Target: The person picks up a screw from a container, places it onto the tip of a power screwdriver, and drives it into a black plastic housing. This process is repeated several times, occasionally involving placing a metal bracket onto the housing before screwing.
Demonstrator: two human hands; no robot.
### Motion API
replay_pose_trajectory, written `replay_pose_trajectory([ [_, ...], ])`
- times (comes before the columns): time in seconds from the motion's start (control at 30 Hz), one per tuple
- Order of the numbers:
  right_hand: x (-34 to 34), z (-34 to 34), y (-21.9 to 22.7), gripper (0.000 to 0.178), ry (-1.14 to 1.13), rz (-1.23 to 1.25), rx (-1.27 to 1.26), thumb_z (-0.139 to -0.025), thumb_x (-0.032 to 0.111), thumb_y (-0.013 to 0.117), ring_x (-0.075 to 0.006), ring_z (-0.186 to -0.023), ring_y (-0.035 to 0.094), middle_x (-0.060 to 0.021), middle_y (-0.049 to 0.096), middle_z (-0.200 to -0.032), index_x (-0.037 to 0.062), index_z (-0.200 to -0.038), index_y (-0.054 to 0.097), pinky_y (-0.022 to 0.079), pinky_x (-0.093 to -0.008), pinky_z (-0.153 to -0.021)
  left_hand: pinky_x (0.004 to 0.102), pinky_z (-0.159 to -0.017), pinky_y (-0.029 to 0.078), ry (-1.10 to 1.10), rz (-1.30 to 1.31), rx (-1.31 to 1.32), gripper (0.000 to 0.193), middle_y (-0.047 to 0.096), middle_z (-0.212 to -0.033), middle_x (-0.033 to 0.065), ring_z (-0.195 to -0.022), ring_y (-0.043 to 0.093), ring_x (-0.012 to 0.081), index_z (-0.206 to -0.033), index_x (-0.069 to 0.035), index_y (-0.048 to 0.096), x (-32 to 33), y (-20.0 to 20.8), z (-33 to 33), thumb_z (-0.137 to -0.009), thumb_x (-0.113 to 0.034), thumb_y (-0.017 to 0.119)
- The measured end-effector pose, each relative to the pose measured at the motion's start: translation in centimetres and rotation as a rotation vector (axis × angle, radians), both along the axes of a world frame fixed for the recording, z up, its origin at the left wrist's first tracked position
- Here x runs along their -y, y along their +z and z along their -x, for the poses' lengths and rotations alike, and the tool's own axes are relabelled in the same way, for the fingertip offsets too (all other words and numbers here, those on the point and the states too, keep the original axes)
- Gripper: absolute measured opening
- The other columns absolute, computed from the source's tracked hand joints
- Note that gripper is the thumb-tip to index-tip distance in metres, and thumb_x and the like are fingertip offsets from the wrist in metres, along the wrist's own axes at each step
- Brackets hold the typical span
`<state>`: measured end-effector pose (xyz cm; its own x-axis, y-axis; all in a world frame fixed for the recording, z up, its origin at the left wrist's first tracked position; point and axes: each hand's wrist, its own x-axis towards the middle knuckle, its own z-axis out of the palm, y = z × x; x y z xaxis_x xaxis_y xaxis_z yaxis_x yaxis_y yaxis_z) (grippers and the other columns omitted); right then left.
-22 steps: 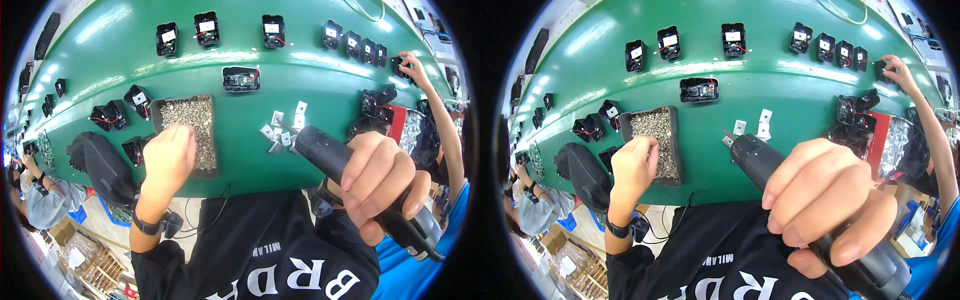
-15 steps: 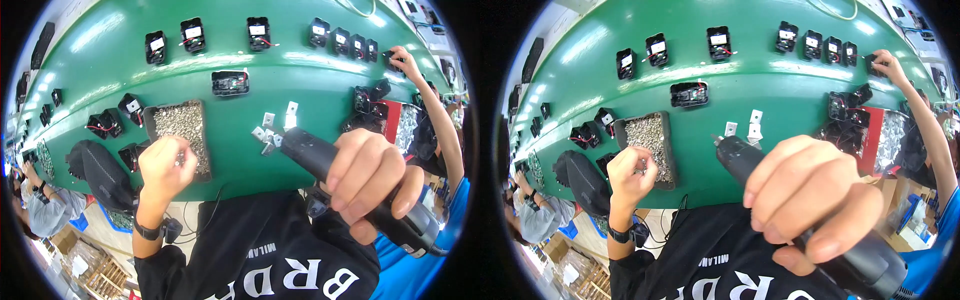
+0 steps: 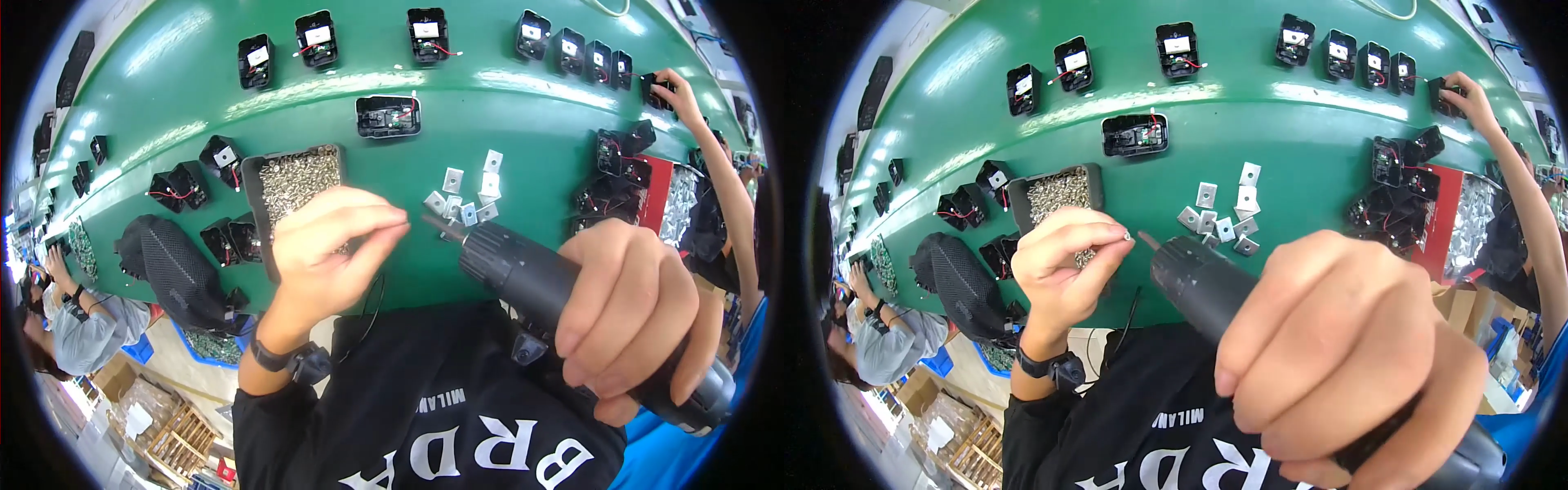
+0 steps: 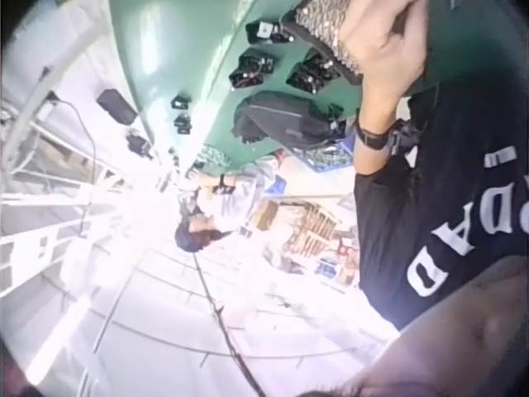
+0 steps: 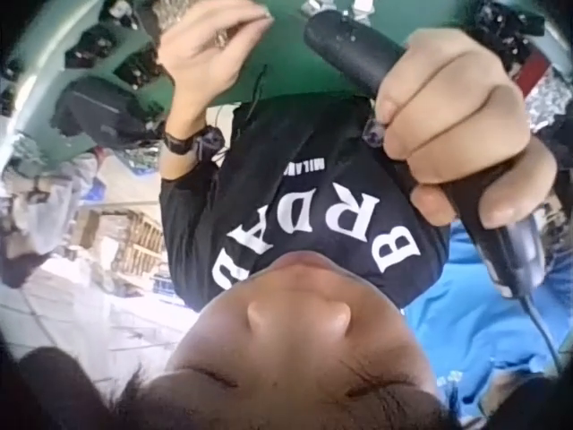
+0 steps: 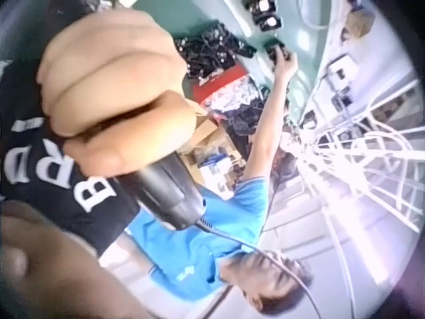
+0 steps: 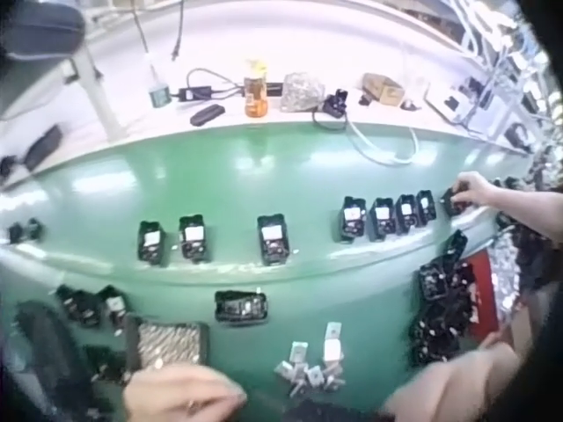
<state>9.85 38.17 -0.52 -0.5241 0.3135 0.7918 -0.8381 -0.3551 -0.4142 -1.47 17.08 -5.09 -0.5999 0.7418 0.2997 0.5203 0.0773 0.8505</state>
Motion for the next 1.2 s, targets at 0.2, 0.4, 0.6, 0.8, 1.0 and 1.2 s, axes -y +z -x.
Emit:
replay_pose_trajectory([
  [0.2,0.7,-0.4,0.7,0.041,0.023,-0.013,0.063,-0.069,-0.001,0.086,-0.0216,-0.065,0.071,-0.0111,0.07,-0.081,0.0042,-0.104,0.063,0.063,-0.0322,-0.064,0.0295,-0.069,0.058,-0.047,-0.12,0.324,0.015,0.071,-0.095,0.0169,-0.079,0.071,0.0214,-0.098,0.005,0.071,0.7,-0.9,-0.3,-0.084,0.011,0.07],
  [0.4,-0.3,-1.8,1.9,0.04,0.013,0.001,0.12,-0.068,-0.004,0.085,-0.0219,-0.065,0.071,-0.0115,0.07,-0.079,0.0028,-0.1,0.064,0.064,-0.0325,-0.064,0.0293,-0.064,0.06,-0.054,-0.267,0.918,0.01,0.069,-0.095,0.018,-0.074,0.072,0.0229,-0.098,0.004,0.067,-0.5,-0.7,-2.3,-0.093,-0.003,0.07],
  [0.6,-1.0,-2.7,2.8,0.038,-0.029,0.07,0.015,-0.068,-0.005,0.086,-0.0217,-0.064,0.071,-0.0116,0.069,-0.079,0.0027,-0.099,0.064,0.064,-0.0327,-0.064,0.0269,-0.061,0.059,-0.097,-0.297,1.021,0.015,0.067,-0.092,0.0173,-0.071,0.071,0.0209,-0.098,0.003,0.066,-1.4,-0.8,-2.3,-0.094,-0.01,0.073],
  [0.8,-1.1,-1.6,2.8,0.039,0.007,0.03,0.051,-0.069,-0.003,0.086,-0.0211,-0.064,0.071,-0.0111,0.07,-0.079,0.0037,-0.1,0.063,0.064,-0.0325,-0.064,0.0244,-0.057,0.055,-0.114,-0.306,1.001,0.016,0.067,-0.091,0.0175,-0.069,0.069,0.0188,-0.099,0.002,0.066,-2.0,-0.4,-2.5,-0.096,-0.012,0.071],
  [1.0,-1.1,0.7,2.2,0.039,0.031,0.103,-0.112,-0.07,-0.002,0.086,-0.0206,-0.064,0.072,-0.0106,0.07,-0.08,0.0048,-0.101,0.063,0.063,-0.0323,-0.063,0.0241,-0.059,0.052,-0.18,-0.189,1.018,0.031,0.069,-0.099,0.0181,-0.073,0.069,0.0183,-0.109,0.004,0.066,-2.2,0.3,-1.7,-0.094,-0.023,0.073],
  [1.2,-5.0,-1.4,1.9,0.046,-0.165,-0.114,0.087,-0.074,0.01,0.084,-0.0149,-0.071,0.063,-0.0015,0.064,-0.086,0.0111,-0.114,0.06,0.052,-0.0316,-0.073,0.0286,-0.075,0.049,-0.166,0.214,0.138,0.06,0.071,-0.109,0.0134,-0.091,0.067,0.0206,-0.123,0.001,0.066,-4.2,4.2,1.0,-0.074,-0.025,0.086],
])
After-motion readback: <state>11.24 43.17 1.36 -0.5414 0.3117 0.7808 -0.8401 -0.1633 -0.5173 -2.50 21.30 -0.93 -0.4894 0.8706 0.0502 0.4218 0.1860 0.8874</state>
